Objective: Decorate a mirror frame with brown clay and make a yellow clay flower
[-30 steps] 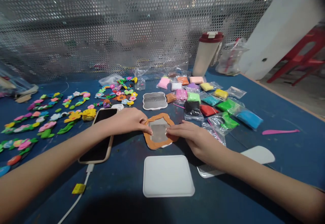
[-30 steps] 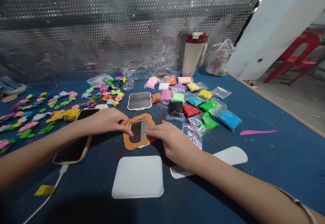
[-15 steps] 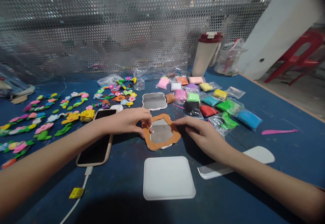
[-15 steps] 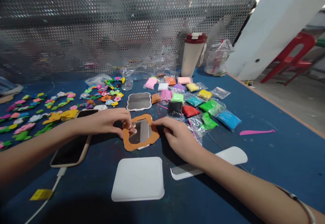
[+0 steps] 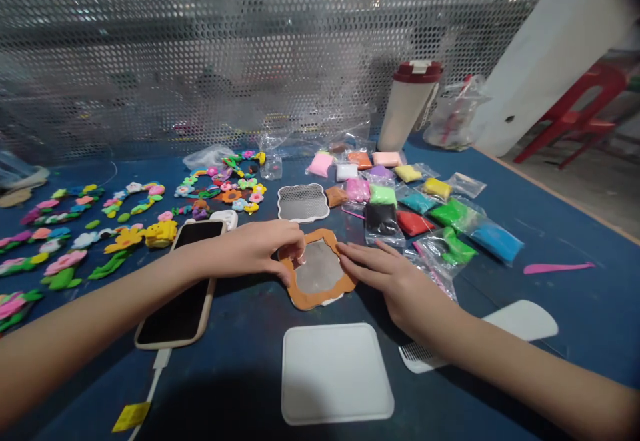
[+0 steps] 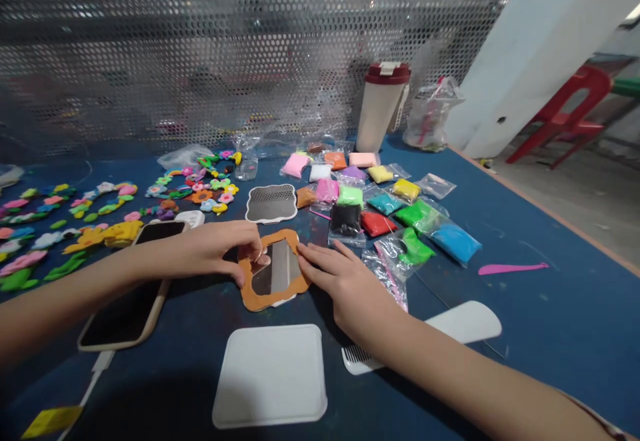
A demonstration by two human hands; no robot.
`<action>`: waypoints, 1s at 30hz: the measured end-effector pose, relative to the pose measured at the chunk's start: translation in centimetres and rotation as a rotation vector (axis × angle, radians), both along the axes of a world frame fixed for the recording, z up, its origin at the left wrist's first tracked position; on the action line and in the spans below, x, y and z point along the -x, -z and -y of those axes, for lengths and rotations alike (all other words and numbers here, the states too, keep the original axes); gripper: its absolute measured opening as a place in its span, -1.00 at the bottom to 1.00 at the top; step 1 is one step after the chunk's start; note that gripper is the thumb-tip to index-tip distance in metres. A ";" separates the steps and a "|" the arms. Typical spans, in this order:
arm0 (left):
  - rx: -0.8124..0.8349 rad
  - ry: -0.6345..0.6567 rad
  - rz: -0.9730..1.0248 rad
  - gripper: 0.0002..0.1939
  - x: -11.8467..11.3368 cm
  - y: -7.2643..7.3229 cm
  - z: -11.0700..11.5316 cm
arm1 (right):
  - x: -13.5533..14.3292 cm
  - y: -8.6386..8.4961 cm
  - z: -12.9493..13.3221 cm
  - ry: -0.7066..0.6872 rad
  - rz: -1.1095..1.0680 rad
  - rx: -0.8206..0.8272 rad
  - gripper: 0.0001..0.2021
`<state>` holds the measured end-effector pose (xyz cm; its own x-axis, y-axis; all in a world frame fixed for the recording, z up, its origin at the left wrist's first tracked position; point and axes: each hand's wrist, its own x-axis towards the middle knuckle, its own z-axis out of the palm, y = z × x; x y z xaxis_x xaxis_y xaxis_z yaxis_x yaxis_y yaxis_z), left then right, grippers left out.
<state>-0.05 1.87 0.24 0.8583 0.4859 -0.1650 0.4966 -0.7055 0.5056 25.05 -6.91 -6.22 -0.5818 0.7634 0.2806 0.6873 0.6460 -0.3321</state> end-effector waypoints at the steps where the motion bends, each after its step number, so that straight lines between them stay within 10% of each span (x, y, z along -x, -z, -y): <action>1: -0.022 -0.013 -0.008 -0.74 0.1 0.0 0.1 | 0.0 0.1 0.0 0.000 0.026 -0.017 -0.26; 6: -0.251 -0.306 0.052 -0.58 0.1 -0.1 2.4 | 0.1 0.0 0.1 0.034 0.073 -0.060 -0.21; 12: -0.285 -0.425 -0.132 0.10 -2.4 1.4 5.9 | 0.5 -0.7 0.3 -0.035 0.180 -0.036 -0.29; 30: -0.175 -0.443 -0.012 0.00 -3.0 2.2 6.7 | 2.0 -2.2 -0.9 0.037 0.251 -0.152 -0.50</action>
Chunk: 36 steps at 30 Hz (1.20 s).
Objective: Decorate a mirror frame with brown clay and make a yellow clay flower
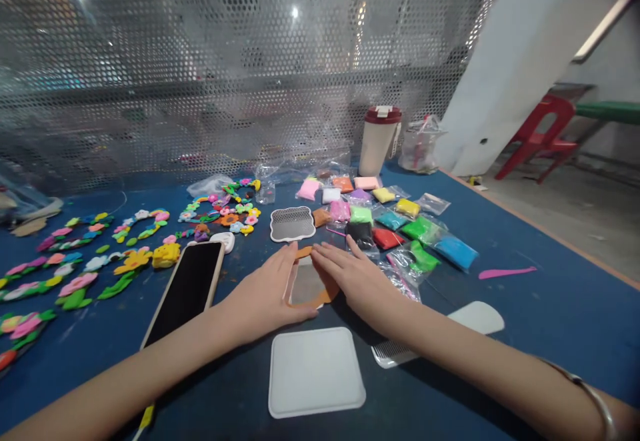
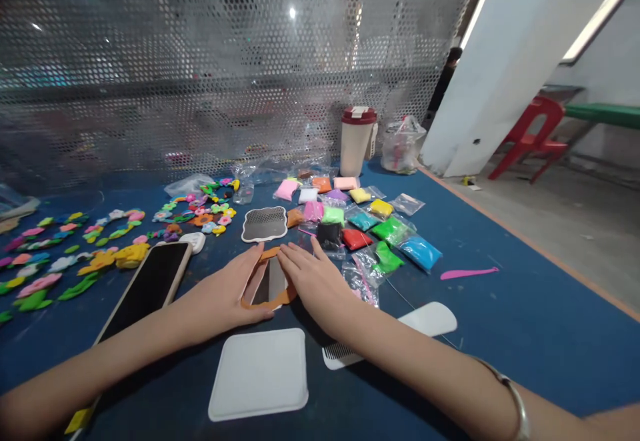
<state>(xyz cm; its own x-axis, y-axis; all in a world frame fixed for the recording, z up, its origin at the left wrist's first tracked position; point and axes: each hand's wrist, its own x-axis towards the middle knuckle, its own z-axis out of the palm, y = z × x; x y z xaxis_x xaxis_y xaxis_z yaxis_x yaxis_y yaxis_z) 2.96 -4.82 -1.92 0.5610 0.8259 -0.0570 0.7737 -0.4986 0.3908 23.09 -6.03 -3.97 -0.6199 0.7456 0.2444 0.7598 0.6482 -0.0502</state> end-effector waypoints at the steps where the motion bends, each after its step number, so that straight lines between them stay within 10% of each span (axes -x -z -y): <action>1: 0.009 0.003 0.006 0.00 0.0 0.0 0.0 | 0.0 0.0 0.0 0.007 0.004 -0.003 -0.50; 13: 0.072 0.026 -0.014 0.03 0.7 -0.2 -0.2 | -2.9 0.4 -1.4 0.410 -0.071 -0.121 -0.51; 25: 0.063 0.077 0.069 0.00 1.0 -0.9 -0.3 | -6.5 -1.4 -3.5 0.410 -0.186 -0.115 -0.37; 36: 0.086 0.150 0.009 0.05 0.6 -0.9 -0.3 | -7.3 -1.7 -3.5 0.380 -0.404 -0.109 -0.81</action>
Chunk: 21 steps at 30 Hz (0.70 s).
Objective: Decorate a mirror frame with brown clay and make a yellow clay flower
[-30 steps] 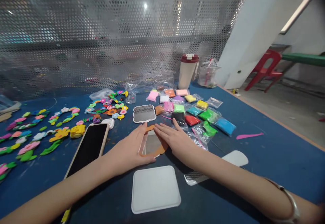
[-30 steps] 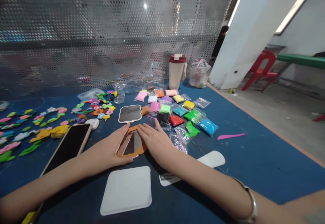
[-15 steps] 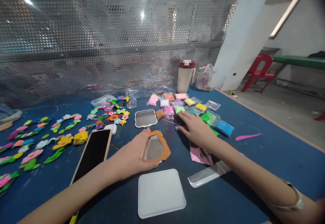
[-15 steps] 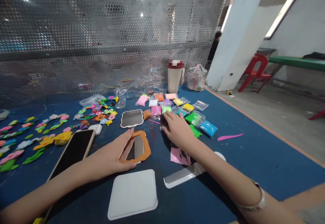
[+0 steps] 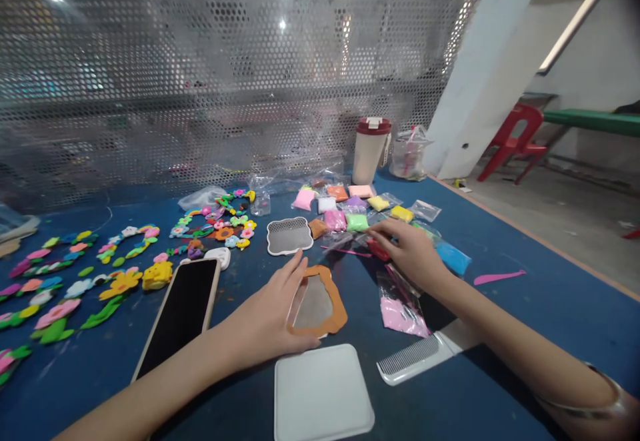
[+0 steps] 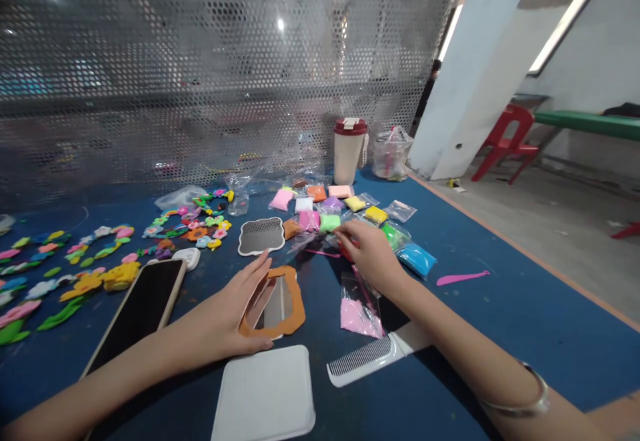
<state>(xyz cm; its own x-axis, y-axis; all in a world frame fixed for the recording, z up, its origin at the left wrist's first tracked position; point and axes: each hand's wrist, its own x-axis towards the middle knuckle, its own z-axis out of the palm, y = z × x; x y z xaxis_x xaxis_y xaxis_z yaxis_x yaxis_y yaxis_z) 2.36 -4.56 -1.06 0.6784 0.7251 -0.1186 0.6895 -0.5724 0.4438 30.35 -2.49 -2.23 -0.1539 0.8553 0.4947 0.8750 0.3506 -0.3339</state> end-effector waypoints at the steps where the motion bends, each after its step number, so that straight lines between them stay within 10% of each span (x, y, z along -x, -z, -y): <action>1: 0.009 0.008 0.002 0.06 0.0 0.0 0.0 | -0.1 -0.1 0.0 0.020 -0.019 -0.018 -0.82; 9: -0.010 0.041 -0.013 0.03 1.1 -1.7 -0.4 | -0.5 0.3 0.2 -0.015 0.004 0.003 -0.77; 16: -0.068 0.138 -0.057 -0.15 1.1 -1.3 -0.2 | -1.0 -3.5 3.0 -0.140 0.043 0.248 -0.85; 21: -0.134 0.098 -0.036 -0.13 -0.4 -0.4 -0.6 | -1.9 -1.0 4.6 -0.333 0.202 0.503 -0.34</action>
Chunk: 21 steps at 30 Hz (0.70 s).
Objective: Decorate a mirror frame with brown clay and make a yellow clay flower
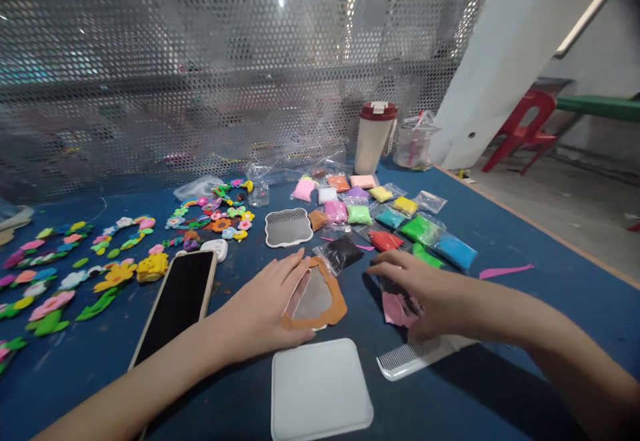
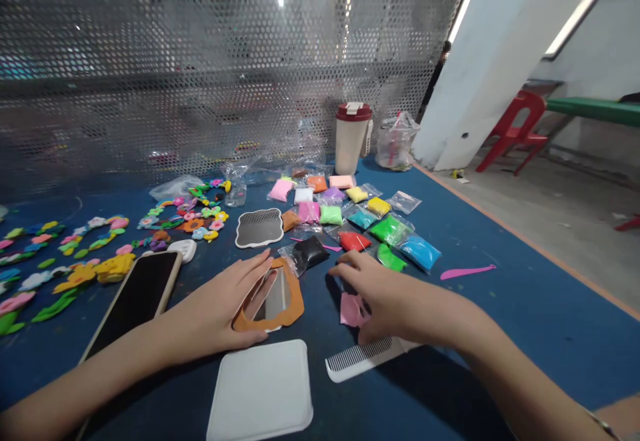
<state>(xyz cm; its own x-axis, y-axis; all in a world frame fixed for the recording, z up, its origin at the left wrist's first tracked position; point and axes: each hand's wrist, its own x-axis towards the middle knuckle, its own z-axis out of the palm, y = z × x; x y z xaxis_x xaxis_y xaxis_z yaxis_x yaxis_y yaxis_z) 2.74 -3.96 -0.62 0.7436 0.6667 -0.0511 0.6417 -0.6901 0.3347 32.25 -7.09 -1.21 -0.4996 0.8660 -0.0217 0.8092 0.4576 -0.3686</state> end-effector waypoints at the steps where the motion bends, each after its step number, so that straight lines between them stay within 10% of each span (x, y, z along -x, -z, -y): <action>1: 0.010 -0.003 0.006 -0.14 -0.1 0.0 -0.1 | -0.2 0.7 -0.1 0.004 0.007 -0.003 -0.35; 11: -0.051 0.014 0.054 -0.26 0.9 0.1 -1.3 | 0.6 0.0 -3.0 0.266 -0.418 0.041 -0.97; 21: -0.003 -0.098 0.156 -0.83 -0.5 -1.7 1.0 | 3.5 -0.1 -1.5 0.404 -0.703 0.089 -0.83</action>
<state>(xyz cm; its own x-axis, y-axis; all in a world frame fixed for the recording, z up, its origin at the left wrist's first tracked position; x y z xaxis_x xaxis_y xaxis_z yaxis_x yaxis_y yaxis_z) 3.26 -4.92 1.12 0.6739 0.7362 0.0622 0.6461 -0.6281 0.4338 28.70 -5.63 -1.09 -0.0716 0.9921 0.1028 0.4718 0.1245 -0.8728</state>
